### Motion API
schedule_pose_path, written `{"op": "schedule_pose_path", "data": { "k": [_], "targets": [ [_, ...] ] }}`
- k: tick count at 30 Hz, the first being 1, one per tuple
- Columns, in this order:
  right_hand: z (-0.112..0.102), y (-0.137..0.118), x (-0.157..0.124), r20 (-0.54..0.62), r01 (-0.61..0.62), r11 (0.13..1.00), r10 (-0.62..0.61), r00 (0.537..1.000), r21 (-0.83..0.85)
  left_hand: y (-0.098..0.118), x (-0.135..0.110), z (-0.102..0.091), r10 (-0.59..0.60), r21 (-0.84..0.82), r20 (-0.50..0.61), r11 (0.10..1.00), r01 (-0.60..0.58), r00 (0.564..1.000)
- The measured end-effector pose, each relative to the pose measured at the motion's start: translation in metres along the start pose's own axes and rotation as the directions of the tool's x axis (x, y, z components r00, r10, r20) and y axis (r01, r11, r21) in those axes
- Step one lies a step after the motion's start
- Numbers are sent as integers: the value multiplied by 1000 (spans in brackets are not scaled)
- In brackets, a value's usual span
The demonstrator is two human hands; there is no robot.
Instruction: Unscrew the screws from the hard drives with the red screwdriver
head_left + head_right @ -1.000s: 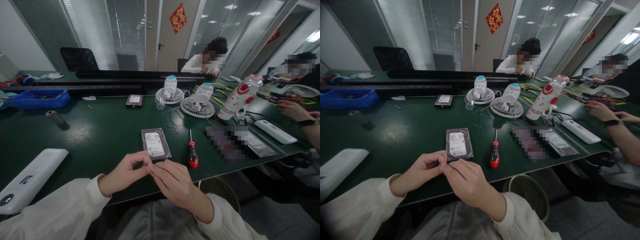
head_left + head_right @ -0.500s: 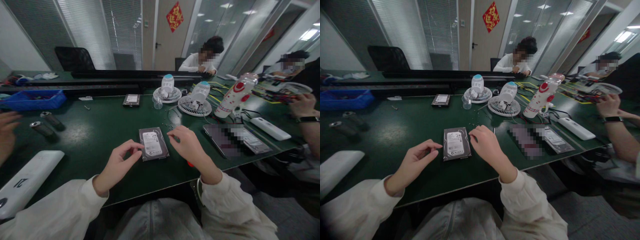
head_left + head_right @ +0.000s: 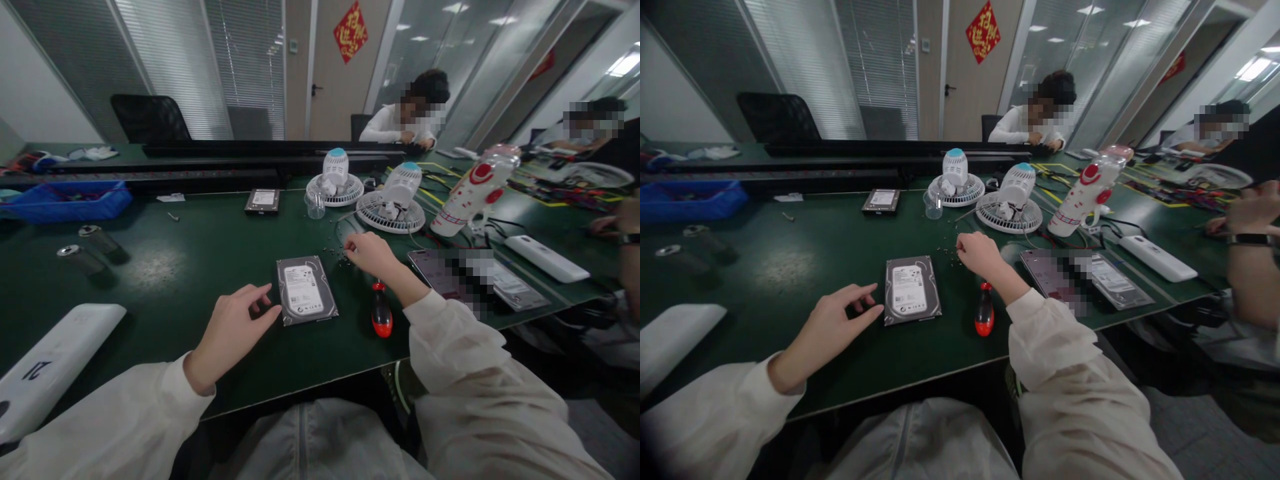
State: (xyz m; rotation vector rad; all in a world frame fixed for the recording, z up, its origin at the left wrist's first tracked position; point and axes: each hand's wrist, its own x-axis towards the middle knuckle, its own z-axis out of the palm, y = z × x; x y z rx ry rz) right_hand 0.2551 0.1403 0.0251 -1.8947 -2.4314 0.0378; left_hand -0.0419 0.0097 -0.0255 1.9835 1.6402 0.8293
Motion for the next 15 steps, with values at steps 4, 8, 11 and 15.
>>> {"op": "schedule_pose_path", "data": {
  "k": [4,8,11,15],
  "targets": [
    [8,3,1,-13,31,1000,-31,999,3,-1,-1,-1,-33,32,46,999,31,998],
    [13,7,3,-22,58,998,-57,998,18,-2,-1,-1,-17,22,64,1000,16,998],
    [15,9,4,-24,56,998,-55,998,35,-3,-1,1,9,13,65,1000,-10,998],
    [15,8,3,-26,61,996,-59,998,62,-5,0,3,26,18,72,999,-28,997]
  ]
}}
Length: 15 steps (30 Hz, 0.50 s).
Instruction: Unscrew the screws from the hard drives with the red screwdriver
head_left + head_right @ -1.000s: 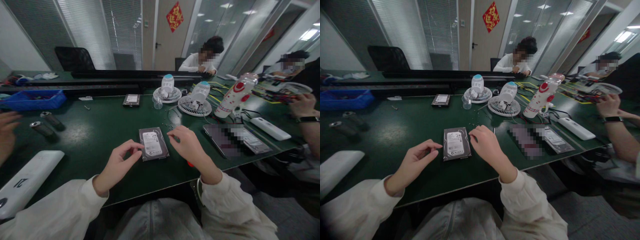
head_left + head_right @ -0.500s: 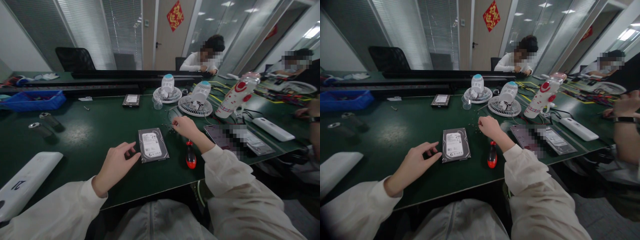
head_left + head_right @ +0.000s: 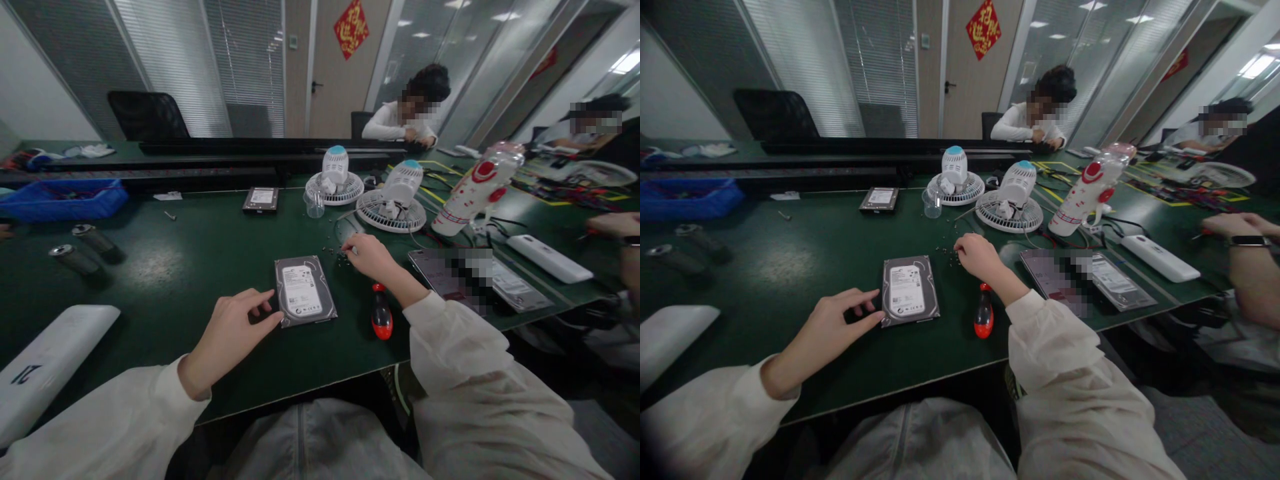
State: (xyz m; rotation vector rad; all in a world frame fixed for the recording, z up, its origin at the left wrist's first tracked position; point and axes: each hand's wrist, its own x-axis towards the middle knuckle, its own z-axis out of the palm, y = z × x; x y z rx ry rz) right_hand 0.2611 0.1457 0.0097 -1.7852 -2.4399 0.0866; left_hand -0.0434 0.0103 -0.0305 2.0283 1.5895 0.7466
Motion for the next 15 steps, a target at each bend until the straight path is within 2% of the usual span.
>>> {"op": "schedule_pose_path", "data": {
  "k": [9,15],
  "targets": [
    [-7,-1,-8,-30,13,998,-11,999,58,2,1,-1,30,14,31,999,-30,999],
    [-21,-3,-32,-105,47,992,-34,994,117,3,0,-1,30,9,49,999,-31,998]
  ]
}}
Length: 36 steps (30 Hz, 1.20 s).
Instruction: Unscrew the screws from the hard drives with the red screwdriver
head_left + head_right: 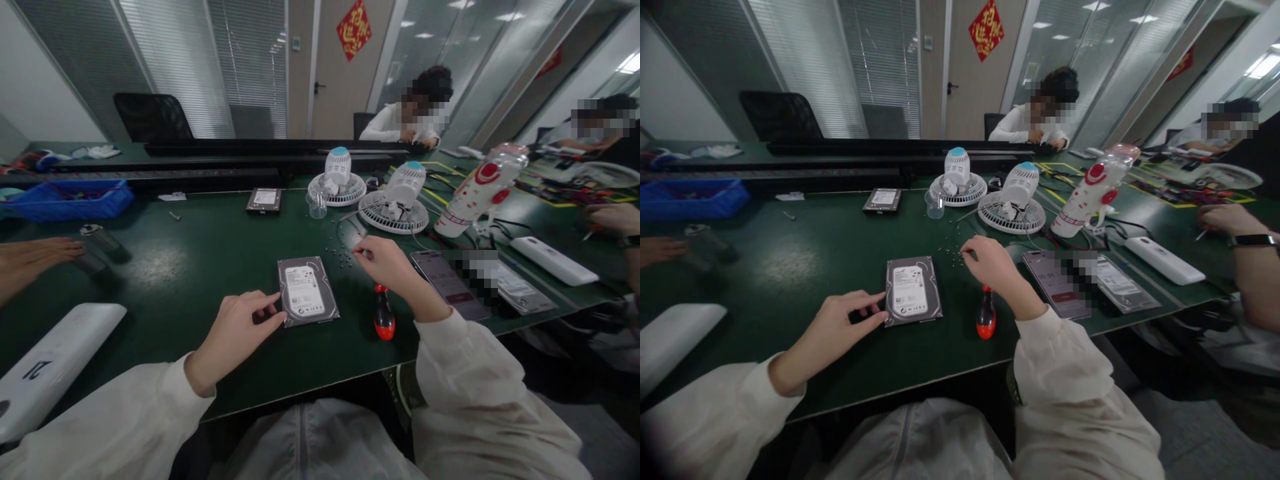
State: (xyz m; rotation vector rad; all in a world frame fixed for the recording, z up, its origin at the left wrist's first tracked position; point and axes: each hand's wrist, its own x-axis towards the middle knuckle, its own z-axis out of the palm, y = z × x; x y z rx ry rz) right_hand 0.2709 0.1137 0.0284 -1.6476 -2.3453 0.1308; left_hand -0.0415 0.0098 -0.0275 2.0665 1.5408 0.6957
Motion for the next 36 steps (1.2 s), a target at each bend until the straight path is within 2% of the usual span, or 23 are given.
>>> {"op": "schedule_pose_path", "data": {
  "k": [4,6,8,14,18,21,23,26,28,31,32,34,36],
  "targets": [
    [-10,1,-33,-28,55,998,-54,998,37,2,0,-1,5,-6,5,1000,-5,1000],
    [-11,5,-53,14,160,986,-160,987,37,3,0,-1,11,-9,9,1000,-10,1000],
    [-9,11,-74,94,280,960,-276,957,-31,3,1,-2,15,-12,13,1000,-15,1000],
    [0,21,-116,137,465,818,-446,884,-338,2,2,-1,12,18,1,1000,-12,1000],
    [4,14,-126,85,463,741,-487,869,-487,3,2,-1,12,40,0,999,-12,1000],
    [5,10,-127,65,483,682,-541,838,-549,3,3,-1,7,47,-3,999,-7,1000],
    [1,9,-125,72,507,671,-564,823,-542,2,4,0,2,45,-10,999,-2,1000],
    [-15,9,-121,66,519,707,-561,825,-481,0,5,3,2,41,-32,999,0,999],
    [-34,6,-116,-15,500,757,-557,831,-421,-1,5,4,6,43,-40,999,-4,999],
    [-68,-3,-102,-260,452,845,-522,812,-285,-1,6,5,9,57,-37,998,-7,999],
    [-78,-8,-95,-356,441,861,-507,785,-255,-1,6,5,8,58,-37,998,-6,999],
    [-96,-19,-77,-594,386,898,-432,679,-211,0,6,4,2,50,-38,999,0,999],
    [-107,-33,-57,-739,499,861,-397,544,-95,1,6,3,-4,33,-37,999,5,999]
  ]
}}
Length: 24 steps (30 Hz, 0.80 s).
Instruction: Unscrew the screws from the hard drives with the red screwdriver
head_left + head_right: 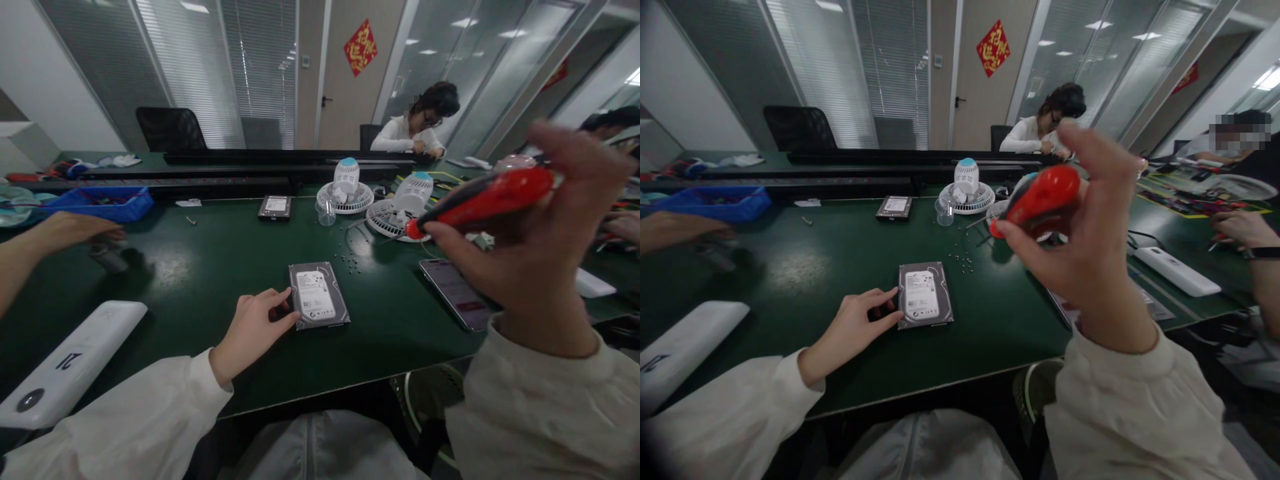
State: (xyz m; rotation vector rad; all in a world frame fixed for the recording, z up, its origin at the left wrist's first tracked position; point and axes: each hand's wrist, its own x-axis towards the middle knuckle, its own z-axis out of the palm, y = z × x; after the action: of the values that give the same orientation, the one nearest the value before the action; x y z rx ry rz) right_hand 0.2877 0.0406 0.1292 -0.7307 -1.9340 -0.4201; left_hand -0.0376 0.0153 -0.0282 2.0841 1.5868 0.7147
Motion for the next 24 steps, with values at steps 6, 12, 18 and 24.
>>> {"op": "schedule_pose_path", "data": {
  "k": [6,12,18,24],
  "targets": [
    [65,-11,46,25,-90,918,87,996,387,1,2,-2,13,0,11,1000,-13,1000],
    [130,-17,41,296,-94,848,-77,952,522,1,2,0,46,-5,12,999,-46,999],
    [150,-14,31,321,-138,799,-72,944,586,2,2,0,36,22,20,999,-36,999],
    [156,-11,29,298,-153,802,-33,954,577,1,2,-1,15,32,37,999,-16,999]
  ]
}}
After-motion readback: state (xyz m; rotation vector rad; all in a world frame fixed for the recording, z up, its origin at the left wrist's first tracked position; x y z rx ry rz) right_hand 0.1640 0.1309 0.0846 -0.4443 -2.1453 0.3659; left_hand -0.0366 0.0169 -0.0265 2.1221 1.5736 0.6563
